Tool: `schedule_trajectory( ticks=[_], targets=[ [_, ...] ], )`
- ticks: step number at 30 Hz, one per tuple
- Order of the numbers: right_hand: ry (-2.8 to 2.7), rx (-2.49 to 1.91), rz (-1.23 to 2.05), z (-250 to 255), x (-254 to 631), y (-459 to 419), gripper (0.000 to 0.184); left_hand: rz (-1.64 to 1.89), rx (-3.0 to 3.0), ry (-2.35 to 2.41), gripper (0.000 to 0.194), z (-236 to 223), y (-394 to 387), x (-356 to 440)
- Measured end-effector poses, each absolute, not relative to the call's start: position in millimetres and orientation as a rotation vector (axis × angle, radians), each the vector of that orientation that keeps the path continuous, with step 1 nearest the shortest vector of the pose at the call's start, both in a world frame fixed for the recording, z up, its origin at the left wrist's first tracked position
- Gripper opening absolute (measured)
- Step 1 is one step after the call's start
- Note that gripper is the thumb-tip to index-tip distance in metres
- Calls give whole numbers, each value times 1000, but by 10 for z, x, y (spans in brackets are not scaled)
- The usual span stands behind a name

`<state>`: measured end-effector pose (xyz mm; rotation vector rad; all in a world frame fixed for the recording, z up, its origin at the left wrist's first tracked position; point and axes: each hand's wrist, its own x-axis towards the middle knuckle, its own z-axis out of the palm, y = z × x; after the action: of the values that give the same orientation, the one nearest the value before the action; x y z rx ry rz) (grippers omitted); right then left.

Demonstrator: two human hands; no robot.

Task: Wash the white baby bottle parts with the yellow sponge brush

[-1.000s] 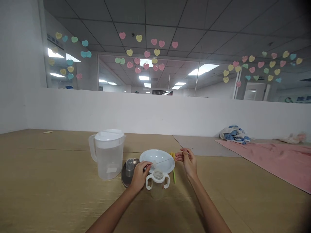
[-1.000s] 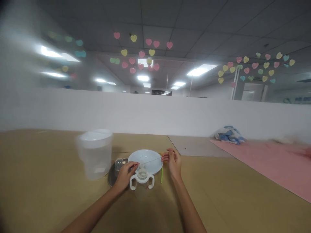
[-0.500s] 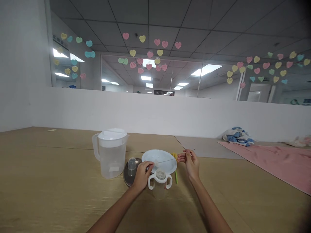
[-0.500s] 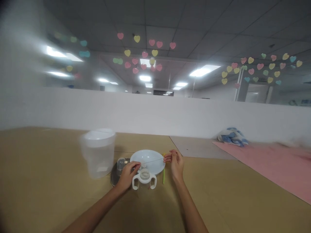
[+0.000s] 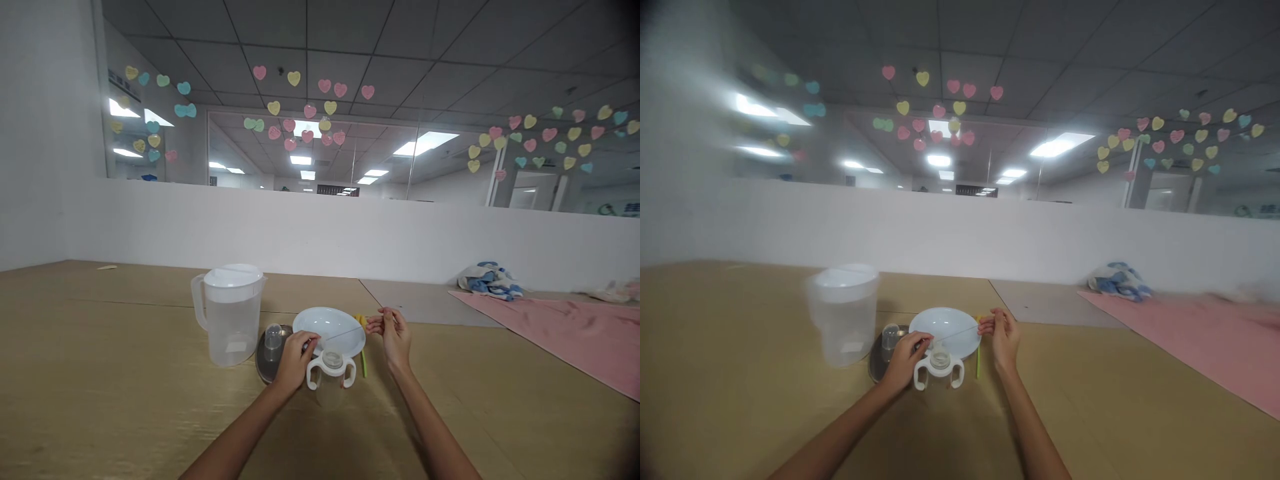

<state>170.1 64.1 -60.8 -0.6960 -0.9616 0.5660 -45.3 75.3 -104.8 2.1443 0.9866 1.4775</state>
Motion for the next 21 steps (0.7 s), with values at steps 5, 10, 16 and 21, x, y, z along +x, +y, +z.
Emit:
schedule_trajectory(
  ticks=[5,10,16,21],
  targets=[
    [-934,-677,596,-618,1694,649,36,1471,2161,1011,24,-1064,762,-451],
    [-933,-680,579,-606,1679,638,36,1459,2177,1032,25,-1051,746,-453],
    [-946,-723,490,-583,1650,602,36,1428,2175,1065,26,-1051,737,-463],
    [-944,-756,410,-576,1631,560,36,1419,2189,1049,28,-1034,716,-465]
  ],
)
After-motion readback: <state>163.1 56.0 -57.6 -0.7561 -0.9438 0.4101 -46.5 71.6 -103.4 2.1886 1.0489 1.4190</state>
